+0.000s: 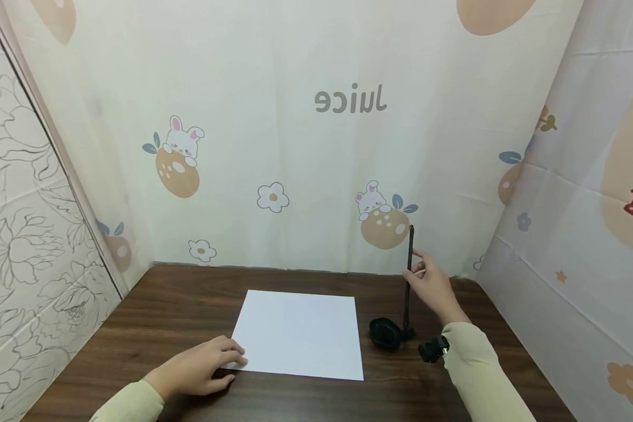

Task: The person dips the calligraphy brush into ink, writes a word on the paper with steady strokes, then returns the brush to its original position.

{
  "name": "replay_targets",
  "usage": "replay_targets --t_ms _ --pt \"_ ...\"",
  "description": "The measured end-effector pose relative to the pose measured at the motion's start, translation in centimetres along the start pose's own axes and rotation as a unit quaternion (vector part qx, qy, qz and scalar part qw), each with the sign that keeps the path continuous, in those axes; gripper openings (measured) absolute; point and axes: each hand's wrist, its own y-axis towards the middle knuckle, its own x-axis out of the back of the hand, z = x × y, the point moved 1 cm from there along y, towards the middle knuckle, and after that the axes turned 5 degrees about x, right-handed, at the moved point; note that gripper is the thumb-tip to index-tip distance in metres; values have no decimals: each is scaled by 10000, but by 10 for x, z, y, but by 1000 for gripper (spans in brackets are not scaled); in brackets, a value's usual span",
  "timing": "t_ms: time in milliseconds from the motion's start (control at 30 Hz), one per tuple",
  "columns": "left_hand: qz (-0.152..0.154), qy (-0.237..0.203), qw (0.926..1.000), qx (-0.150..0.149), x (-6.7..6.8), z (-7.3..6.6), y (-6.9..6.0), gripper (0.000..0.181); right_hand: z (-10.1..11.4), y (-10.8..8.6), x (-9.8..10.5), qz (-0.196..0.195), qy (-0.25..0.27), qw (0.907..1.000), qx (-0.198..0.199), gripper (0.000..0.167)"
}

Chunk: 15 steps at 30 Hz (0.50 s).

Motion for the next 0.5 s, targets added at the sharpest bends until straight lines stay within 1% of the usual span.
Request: replay_targets --t_ms 133,333,500 --pt "14 -20 10000 11 0 0 0 26 2 -1 4 -58 231 9997 -65 66" --pt "64 -9 10000 61 0 0 0 27 4 -4 7 -218 573 9981 24 69" --pt "126 -47 9999 99 1 0 0 27 4 -7 8 -403 587 9973 170 67"
